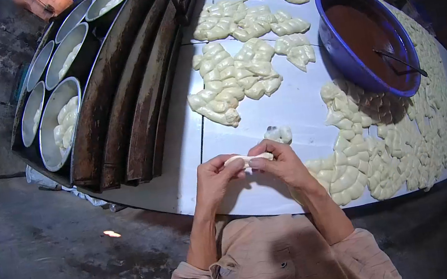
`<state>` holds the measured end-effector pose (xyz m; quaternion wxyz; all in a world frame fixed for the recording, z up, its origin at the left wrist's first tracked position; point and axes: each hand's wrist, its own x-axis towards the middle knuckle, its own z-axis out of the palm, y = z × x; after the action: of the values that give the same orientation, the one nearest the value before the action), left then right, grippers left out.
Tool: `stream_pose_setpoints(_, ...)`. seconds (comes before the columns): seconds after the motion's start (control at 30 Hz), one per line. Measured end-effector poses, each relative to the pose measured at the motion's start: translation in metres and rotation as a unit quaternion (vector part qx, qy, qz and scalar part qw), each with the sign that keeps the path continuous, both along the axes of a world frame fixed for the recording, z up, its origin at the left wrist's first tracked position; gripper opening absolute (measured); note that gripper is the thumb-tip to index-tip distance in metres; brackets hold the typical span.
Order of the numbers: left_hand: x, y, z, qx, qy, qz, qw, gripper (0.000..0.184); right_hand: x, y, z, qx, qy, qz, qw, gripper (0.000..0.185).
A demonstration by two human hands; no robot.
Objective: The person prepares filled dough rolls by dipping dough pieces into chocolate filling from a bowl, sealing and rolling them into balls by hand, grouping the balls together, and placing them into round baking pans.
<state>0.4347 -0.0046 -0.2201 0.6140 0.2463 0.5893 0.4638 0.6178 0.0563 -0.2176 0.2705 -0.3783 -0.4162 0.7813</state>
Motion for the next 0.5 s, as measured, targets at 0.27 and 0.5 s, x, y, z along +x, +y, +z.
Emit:
stream_pose_setpoints(0.27, 0.006, 0.010, 0.001, 0.003, -0.011, 0.024, 1.000, 0.018, -0.014, -0.005, 0.004, 0.210, -0.129, -0.022, 0.969, 0.024)
stream_pose_setpoints(0.5, -0.021, 0.008, 0.008, -0.018, 0.080, 0.071, 0.994, 0.016, 0.033, 0.003, 0.029, 0.161, -0.048, 0.390, 0.905, 0.025)
